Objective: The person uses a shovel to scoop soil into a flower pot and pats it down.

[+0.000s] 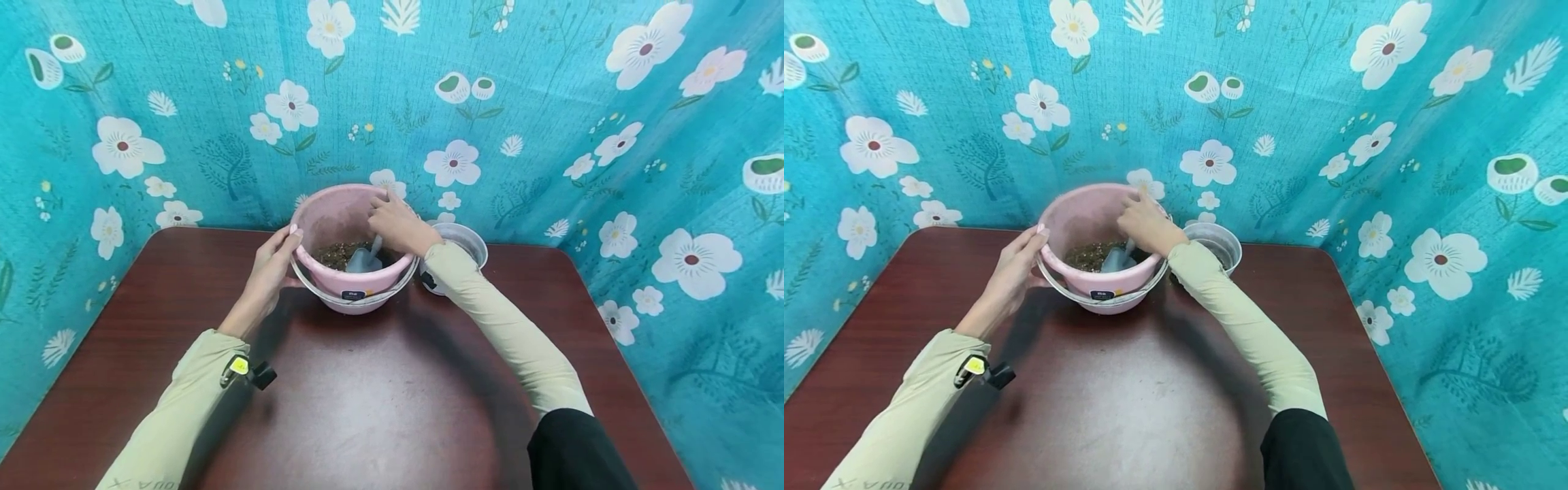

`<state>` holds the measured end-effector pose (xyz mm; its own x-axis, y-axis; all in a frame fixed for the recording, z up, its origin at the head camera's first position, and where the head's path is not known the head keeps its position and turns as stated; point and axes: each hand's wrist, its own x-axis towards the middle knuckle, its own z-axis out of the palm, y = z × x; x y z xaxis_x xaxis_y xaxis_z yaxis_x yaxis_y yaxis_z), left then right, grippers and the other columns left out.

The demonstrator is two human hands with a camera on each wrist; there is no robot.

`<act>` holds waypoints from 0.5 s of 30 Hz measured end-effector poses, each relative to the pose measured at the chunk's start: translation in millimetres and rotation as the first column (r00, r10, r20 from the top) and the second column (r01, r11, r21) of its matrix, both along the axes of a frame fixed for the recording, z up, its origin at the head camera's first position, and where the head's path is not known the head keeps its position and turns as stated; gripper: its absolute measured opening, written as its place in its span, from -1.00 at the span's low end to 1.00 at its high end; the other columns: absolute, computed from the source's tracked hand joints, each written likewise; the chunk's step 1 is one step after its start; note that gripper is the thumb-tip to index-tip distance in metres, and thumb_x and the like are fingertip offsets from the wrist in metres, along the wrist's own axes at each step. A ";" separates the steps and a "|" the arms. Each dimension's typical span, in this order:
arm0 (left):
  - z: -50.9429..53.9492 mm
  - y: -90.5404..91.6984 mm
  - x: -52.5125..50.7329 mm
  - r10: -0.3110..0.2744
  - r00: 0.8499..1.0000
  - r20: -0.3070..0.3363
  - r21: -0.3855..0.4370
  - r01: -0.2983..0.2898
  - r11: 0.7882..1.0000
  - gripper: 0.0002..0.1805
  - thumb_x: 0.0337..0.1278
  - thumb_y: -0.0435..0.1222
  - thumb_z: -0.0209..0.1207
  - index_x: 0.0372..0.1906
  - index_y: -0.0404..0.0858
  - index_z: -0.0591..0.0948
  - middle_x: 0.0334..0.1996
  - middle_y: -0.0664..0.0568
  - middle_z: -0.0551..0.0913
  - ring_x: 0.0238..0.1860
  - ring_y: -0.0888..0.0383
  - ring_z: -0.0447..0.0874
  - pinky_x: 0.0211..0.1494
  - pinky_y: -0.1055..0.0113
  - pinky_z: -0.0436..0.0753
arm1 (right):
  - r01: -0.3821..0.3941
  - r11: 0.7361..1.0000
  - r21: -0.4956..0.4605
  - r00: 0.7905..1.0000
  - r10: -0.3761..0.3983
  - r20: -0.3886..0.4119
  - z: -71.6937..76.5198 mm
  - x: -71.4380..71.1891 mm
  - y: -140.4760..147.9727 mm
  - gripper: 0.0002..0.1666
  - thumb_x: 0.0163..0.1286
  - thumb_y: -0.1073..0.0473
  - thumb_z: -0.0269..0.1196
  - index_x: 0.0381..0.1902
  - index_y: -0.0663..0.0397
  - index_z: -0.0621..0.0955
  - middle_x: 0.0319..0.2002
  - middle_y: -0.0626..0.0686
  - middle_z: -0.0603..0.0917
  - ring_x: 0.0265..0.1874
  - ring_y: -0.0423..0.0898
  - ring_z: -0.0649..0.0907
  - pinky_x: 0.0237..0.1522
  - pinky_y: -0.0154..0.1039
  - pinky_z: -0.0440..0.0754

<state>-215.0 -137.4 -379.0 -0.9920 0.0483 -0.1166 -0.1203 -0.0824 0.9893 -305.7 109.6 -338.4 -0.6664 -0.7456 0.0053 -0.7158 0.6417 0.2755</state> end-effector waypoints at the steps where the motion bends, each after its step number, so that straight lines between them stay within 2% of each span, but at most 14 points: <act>1: -0.1 0.3 0.6 -0.004 1.000 0.006 -0.002 0.004 1.000 -0.32 0.55 0.00 0.07 0.62 -0.13 0.30 0.43 -0.25 0.33 -0.13 0.24 0.60 -0.40 0.29 0.80 | 0.002 1.000 -0.001 1.000 -0.002 0.030 -0.8 0.1 0.7 -0.85 0.34 0.33 0.38 -0.28 -0.01 0.84 -0.24 0.03 0.80 -0.07 0.04 0.56 0.48 0.15 0.31; 3: -0.2 0.2 1.1 -0.013 1.000 0.016 0.001 0.013 1.000 -0.31 0.55 0.00 0.07 0.63 -0.12 0.29 0.46 -0.24 0.31 -0.03 0.18 0.58 -0.39 0.27 0.81 | 0.013 1.000 -0.006 0.995 -0.012 0.097 -1.3 0.6 1.7 -0.90 0.26 0.25 0.49 -0.28 -0.06 0.85 -0.25 -0.01 0.81 -0.09 0.03 0.55 0.36 0.06 0.37; 5: -0.1 -1.1 1.1 -0.031 0.999 0.027 0.010 0.030 0.999 -0.30 0.55 0.02 0.06 0.64 -0.11 0.26 0.49 -0.23 0.27 0.14 0.06 0.53 -0.37 0.23 0.82 | 0.021 1.000 -0.016 0.987 -0.018 0.157 -0.7 0.8 2.1 -0.86 0.20 0.15 0.55 -0.26 -0.11 0.86 -0.24 -0.06 0.82 -0.09 0.02 0.56 0.27 0.01 0.37; 8: 1.0 -4.2 -0.1 -0.080 0.995 0.054 0.031 0.078 0.996 -0.27 0.56 0.04 0.01 0.66 -0.12 0.19 0.54 -0.26 0.21 0.38 -0.12 0.35 -0.31 0.12 0.84 | 0.033 0.999 -0.030 0.977 -0.026 0.213 2.1 0.9 1.4 -0.79 0.20 0.12 0.56 -0.17 -0.10 0.86 -0.16 -0.09 0.82 0.01 0.02 0.60 0.36 0.01 0.32; 11: 2.7 -6.1 -1.9 -0.147 0.985 0.089 0.046 0.143 0.989 -0.24 0.59 0.07 -0.05 0.67 -0.18 0.12 0.53 -0.31 0.19 0.36 -0.12 0.40 -0.21 -0.04 0.84 | 0.043 0.998 -0.037 0.971 -0.033 0.238 4.0 0.4 1.3 -0.75 0.21 0.12 0.55 -0.12 -0.09 0.86 -0.10 -0.09 0.83 0.10 0.02 0.62 0.44 0.02 0.27; 15: 3.6 -5.8 -3.4 -0.214 0.969 0.122 0.060 0.208 0.976 -0.21 0.61 0.08 -0.12 0.68 -0.22 0.02 0.57 -0.32 0.10 0.33 -0.14 0.42 -0.07 -0.24 0.78 | 0.040 0.997 -0.064 0.967 -0.023 0.255 2.8 -0.7 3.0 -0.76 0.19 0.10 0.57 -0.15 -0.11 0.86 -0.15 -0.11 0.83 0.03 0.01 0.58 0.33 -0.02 0.33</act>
